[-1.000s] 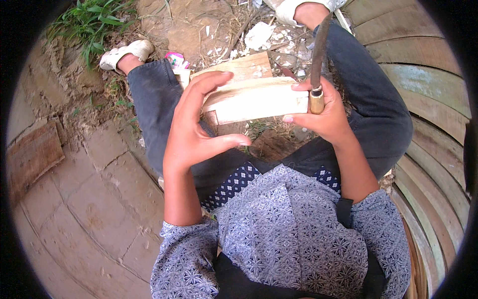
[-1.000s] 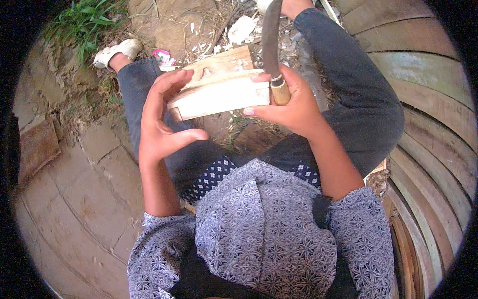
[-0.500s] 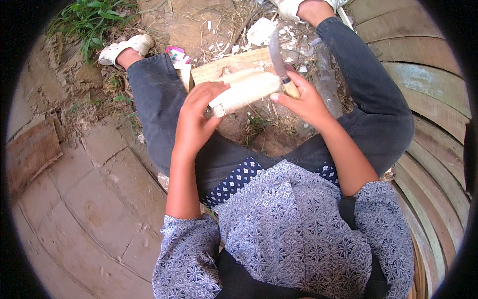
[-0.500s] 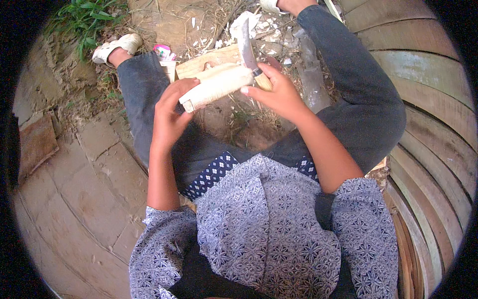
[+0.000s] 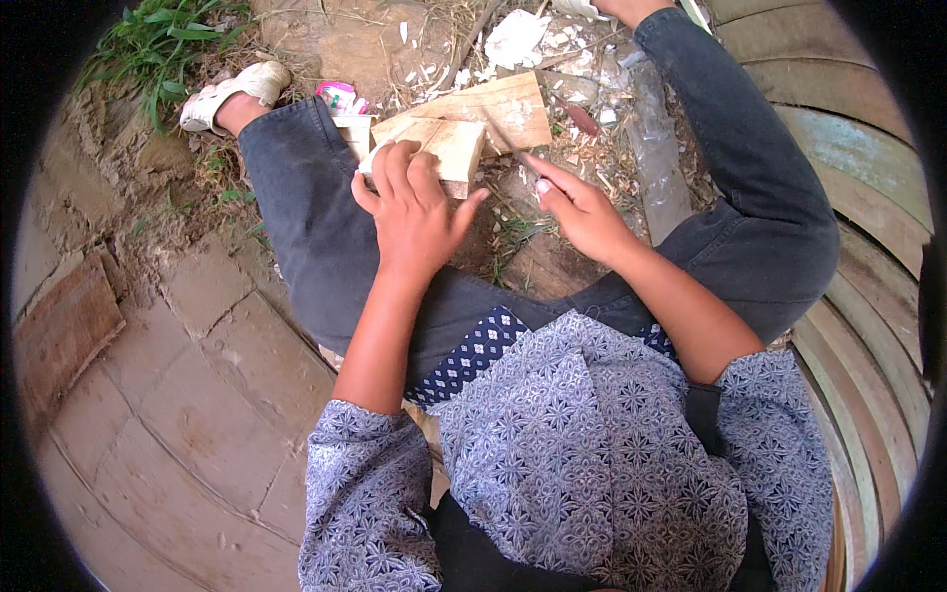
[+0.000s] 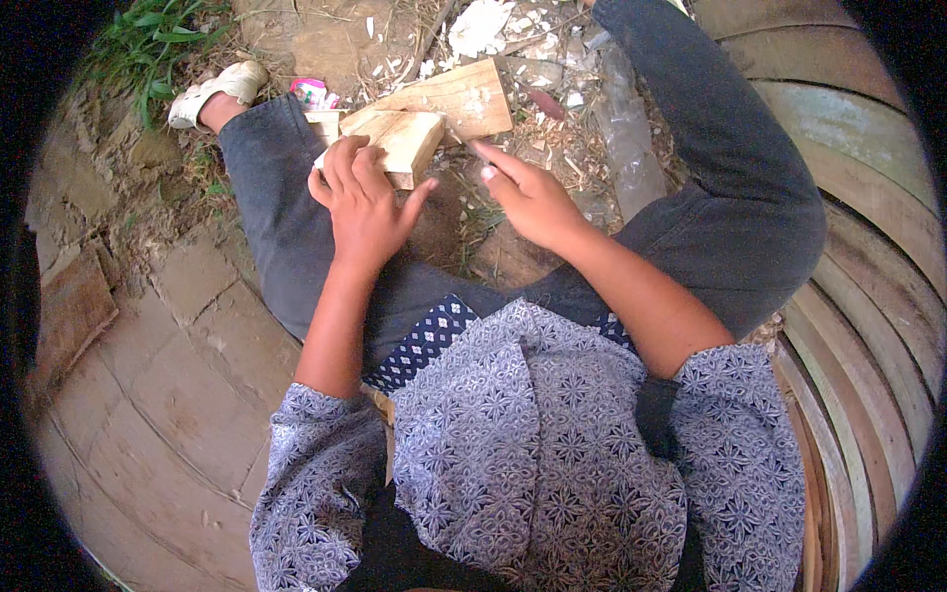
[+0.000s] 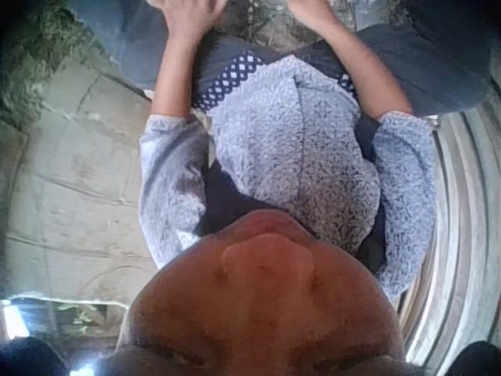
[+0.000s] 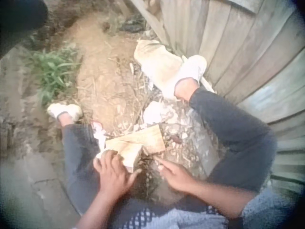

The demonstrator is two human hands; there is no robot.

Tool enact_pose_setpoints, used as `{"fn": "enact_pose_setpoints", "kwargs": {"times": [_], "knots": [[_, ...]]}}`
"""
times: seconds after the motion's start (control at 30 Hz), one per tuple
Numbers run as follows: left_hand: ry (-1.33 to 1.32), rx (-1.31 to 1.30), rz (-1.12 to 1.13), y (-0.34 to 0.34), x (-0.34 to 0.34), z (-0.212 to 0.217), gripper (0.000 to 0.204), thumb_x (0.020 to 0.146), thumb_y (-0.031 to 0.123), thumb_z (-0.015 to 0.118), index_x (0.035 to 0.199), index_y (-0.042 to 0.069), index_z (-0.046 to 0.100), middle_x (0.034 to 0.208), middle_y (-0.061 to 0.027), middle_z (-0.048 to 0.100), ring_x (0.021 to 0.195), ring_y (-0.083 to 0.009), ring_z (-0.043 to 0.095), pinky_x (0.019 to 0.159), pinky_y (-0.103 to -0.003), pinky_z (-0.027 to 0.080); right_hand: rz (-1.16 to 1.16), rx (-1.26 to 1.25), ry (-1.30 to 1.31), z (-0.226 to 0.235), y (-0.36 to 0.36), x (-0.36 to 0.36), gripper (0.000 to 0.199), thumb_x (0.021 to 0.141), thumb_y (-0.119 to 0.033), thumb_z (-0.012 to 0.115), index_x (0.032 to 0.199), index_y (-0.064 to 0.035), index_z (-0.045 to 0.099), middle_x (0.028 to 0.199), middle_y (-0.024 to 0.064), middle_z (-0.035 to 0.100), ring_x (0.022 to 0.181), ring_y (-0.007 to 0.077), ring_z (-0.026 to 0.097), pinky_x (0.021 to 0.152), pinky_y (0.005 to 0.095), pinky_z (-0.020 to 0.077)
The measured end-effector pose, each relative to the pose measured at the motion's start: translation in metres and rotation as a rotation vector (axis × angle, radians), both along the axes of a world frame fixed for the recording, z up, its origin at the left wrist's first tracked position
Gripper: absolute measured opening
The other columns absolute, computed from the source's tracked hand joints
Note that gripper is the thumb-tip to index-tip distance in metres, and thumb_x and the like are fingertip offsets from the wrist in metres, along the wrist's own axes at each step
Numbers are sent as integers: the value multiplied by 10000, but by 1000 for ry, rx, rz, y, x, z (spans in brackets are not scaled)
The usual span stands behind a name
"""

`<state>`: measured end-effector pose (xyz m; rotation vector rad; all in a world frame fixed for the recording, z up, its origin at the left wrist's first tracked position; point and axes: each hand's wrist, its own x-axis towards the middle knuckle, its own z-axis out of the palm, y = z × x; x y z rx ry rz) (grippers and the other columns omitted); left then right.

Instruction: The person sits on the ground and uses a small knife to carve and smooth a rectangular block of wood. They repeatedly scrape the surface, rotate the block to work different sides, and occasionally wipe away wood shavings with their hand.

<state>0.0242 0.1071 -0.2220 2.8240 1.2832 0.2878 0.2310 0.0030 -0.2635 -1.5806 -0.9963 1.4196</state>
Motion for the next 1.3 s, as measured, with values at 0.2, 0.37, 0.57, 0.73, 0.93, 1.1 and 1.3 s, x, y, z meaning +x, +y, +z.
{"fn": "enact_pose_setpoints", "kwargs": {"times": [0.2,0.37,0.57,0.73,0.93,1.1,1.3], "knots": [[-137,-25,-18,0,-5,-14,773,750,521,812,1192,38,401,1269,-196,427,1299,-403,367,1036,-603,212,92,-169,190,27,4,-8,278,1019,-144,519,1293,-105,554,843,35,596,677,108,604,662,295,507],[-272,87,-18,2,-8,-38,771,695,445,864,1163,45,400,1253,-202,412,1295,-420,364,1036,-604,212,69,-70,158,24,18,-8,215,999,-137,562,1204,-80,594,879,62,658,760,123,640,703,311,513],[-260,56,-15,1,-9,-42,758,673,387,876,1151,42,400,1232,-215,407,1288,-424,366,1036,-604,215,52,173,26,10,15,-14,192,984,-164,599,1136,-47,609,938,118,698,794,200,667,748,341,518],[-248,108,-18,1,-11,-45,785,667,407,887,1149,19,403,1245,-236,403,1269,-435,366,1042,-599,239,105,108,-56,10,17,-12,213,978,-203,616,1144,-69,606,917,146,698,796,226,686,731,359,518],[-228,118,-24,8,-2,-40,790,675,412,887,1147,3,403,1269,-257,400,1236,-439,385,1058,-582,256,-28,135,-114,-40,19,-1,233,977,-214,628,1171,-86,615,886,115,705,729,186,652,688,327,505],[-276,119,-2,10,-8,-48,796,633,458,892,1138,55,429,1199,-176,401,1253,-413,395,1004,-640,232,44,25,38,-4,21,-4,220,996,-189,608,1172,-56,605,872,21,647,724,68,545,652,269,450],[-266,127,-18,8,-4,-45,775,638,435,893,1119,41,429,1219,-209,409,1246,-421,392,1019,-616,244,26,175,75,-16,21,-12,185,999,-150,599,1150,-44,591,854,-25,606,702,35,484,623,244,412]]}}
